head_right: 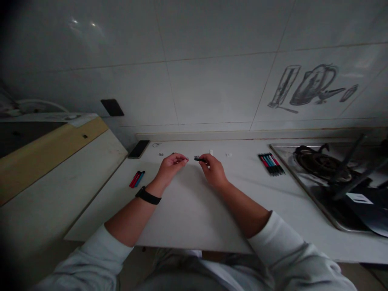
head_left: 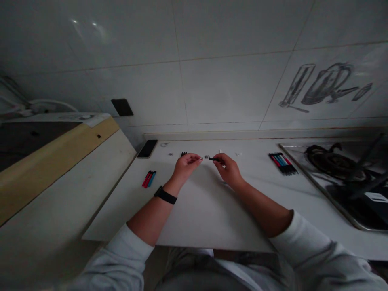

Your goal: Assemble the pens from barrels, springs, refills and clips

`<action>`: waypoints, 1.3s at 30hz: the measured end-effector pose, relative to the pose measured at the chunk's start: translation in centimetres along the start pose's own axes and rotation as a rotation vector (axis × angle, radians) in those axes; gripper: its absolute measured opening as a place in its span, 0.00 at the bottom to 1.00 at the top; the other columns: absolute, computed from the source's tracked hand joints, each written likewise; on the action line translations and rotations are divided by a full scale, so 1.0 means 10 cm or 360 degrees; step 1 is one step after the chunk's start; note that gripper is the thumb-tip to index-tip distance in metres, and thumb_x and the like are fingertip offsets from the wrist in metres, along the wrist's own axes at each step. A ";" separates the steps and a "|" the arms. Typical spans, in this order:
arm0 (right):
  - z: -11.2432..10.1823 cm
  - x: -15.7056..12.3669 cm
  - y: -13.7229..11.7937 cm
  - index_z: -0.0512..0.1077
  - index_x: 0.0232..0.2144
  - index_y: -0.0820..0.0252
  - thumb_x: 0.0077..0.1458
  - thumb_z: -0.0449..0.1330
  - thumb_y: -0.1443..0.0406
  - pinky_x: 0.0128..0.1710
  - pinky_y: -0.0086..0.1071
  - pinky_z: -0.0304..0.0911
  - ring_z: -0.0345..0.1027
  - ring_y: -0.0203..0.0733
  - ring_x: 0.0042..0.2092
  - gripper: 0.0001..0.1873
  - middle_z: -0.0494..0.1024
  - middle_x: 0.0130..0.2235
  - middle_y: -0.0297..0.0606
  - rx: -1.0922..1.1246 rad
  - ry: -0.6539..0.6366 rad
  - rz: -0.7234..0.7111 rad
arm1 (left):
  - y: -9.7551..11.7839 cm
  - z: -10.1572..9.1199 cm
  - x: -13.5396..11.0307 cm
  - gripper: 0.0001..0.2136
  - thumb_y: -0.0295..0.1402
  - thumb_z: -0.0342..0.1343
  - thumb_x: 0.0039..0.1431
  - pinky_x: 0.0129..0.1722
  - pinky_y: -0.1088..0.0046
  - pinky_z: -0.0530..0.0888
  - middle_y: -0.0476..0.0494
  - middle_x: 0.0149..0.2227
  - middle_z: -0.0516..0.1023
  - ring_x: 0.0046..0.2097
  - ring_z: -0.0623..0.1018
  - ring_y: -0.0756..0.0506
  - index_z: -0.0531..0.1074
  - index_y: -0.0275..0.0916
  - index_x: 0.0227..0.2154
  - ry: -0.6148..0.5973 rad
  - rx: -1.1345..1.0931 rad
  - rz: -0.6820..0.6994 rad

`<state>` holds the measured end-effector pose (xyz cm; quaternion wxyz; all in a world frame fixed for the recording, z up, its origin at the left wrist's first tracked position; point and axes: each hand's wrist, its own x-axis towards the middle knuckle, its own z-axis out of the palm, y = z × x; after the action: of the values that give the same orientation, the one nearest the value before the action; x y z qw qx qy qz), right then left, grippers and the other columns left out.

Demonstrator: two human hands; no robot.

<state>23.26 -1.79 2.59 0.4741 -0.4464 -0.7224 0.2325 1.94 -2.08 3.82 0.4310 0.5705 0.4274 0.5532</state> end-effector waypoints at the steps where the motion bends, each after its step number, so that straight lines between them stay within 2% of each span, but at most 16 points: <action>1: 0.01 -0.02 0.04 0.73 0.44 0.55 0.64 0.57 0.58 0.46 0.37 0.70 0.76 0.43 0.42 0.11 0.81 0.44 0.42 0.0011 -0.0024 0.0005 | -0.04 0.00 -0.01 0.12 0.39 0.69 0.52 0.45 0.66 0.76 0.42 0.36 0.82 0.39 0.80 0.46 0.79 0.38 0.35 -0.0008 -0.0008 -0.0021; 5: 0.02 -0.07 0.11 0.73 0.46 0.54 0.64 0.57 0.59 0.48 0.38 0.71 0.78 0.43 0.44 0.10 0.82 0.45 0.41 0.0072 -0.0104 0.0011 | -0.18 -0.03 0.00 0.12 0.38 0.69 0.51 0.46 0.65 0.76 0.42 0.38 0.83 0.41 0.81 0.45 0.79 0.38 0.36 -0.0070 -0.0041 -0.0120; 9: 0.01 -0.10 0.09 0.73 0.45 0.54 0.63 0.59 0.61 0.48 0.38 0.71 0.78 0.42 0.44 0.09 0.82 0.43 0.39 0.0082 -0.0125 0.0010 | -0.22 -0.06 0.01 0.12 0.38 0.69 0.52 0.47 0.65 0.76 0.41 0.39 0.83 0.41 0.81 0.45 0.79 0.38 0.36 -0.0106 -0.0040 -0.0157; 20: 0.00 -0.12 -0.02 0.76 0.45 0.53 0.64 0.57 0.60 0.47 0.38 0.71 0.78 0.45 0.44 0.11 0.83 0.43 0.39 -0.0111 -0.0236 -0.0012 | -0.24 -0.03 -0.06 0.09 0.38 0.68 0.55 0.44 0.66 0.77 0.43 0.37 0.83 0.39 0.80 0.45 0.80 0.40 0.36 -0.0178 0.0069 -0.0004; 26: -0.04 -0.13 -0.04 0.77 0.46 0.53 0.65 0.55 0.62 0.51 0.38 0.69 0.77 0.45 0.47 0.12 0.83 0.46 0.40 -0.0320 -0.0249 -0.0168 | -0.20 -0.03 -0.08 0.08 0.37 0.66 0.56 0.46 0.64 0.77 0.43 0.37 0.83 0.40 0.81 0.44 0.80 0.41 0.36 -0.0163 0.0240 0.0081; 39: -0.08 -0.13 -0.07 0.78 0.44 0.54 0.68 0.55 0.63 0.49 0.37 0.69 0.76 0.46 0.46 0.11 0.83 0.43 0.41 -0.0443 -0.0180 -0.0338 | -0.23 0.00 -0.06 0.11 0.39 0.69 0.52 0.42 0.66 0.76 0.42 0.35 0.83 0.38 0.81 0.45 0.80 0.39 0.35 -0.0189 0.0099 -0.0153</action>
<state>23.91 -3.28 2.87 0.3882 -0.4152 -0.8162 0.1036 1.91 -2.00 1.42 0.4637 0.5943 0.4450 0.4834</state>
